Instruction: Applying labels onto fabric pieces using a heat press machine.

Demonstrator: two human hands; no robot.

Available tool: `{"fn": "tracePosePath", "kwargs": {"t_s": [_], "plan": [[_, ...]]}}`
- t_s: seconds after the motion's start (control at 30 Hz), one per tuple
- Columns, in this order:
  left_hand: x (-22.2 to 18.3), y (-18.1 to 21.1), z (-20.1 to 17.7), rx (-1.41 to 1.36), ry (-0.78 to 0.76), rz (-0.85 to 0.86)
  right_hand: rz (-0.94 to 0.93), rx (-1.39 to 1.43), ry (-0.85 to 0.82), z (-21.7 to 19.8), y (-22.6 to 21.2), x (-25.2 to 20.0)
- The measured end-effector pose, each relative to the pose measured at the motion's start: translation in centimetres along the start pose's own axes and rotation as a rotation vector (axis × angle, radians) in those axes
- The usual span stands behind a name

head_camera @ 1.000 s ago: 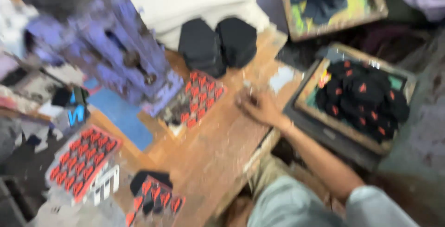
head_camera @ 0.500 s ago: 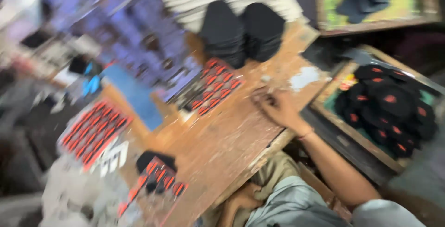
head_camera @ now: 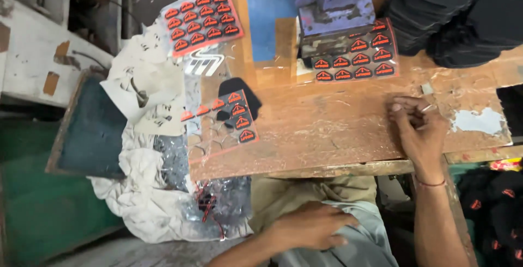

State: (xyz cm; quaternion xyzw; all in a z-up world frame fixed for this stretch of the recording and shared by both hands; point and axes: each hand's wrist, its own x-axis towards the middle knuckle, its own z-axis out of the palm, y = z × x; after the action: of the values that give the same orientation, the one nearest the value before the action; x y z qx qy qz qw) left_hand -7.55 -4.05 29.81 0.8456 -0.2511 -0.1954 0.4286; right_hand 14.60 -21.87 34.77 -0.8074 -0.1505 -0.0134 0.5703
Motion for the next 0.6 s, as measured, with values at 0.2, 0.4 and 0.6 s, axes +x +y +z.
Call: {"fn": "tracePosePath", "kwargs": {"t_s": [0.2, 0.4, 0.6], "plan": [[-8.9, 0.7, -20.2, 0.524, 0.853, -0.21, -0.025, -0.108, 0.039, 0.0, -1.2, -0.2], [-8.4, -5.0, -23.9, 0.348, 0.785, -0.522, -0.041, -0.234, 0.025, 1.0, -3.9, -0.3], [-2.0, -3.7, -20.9, 0.315, 0.793, -0.083, -0.317, -0.276, -0.357, 8.2, -9.7, 0.8]]}}
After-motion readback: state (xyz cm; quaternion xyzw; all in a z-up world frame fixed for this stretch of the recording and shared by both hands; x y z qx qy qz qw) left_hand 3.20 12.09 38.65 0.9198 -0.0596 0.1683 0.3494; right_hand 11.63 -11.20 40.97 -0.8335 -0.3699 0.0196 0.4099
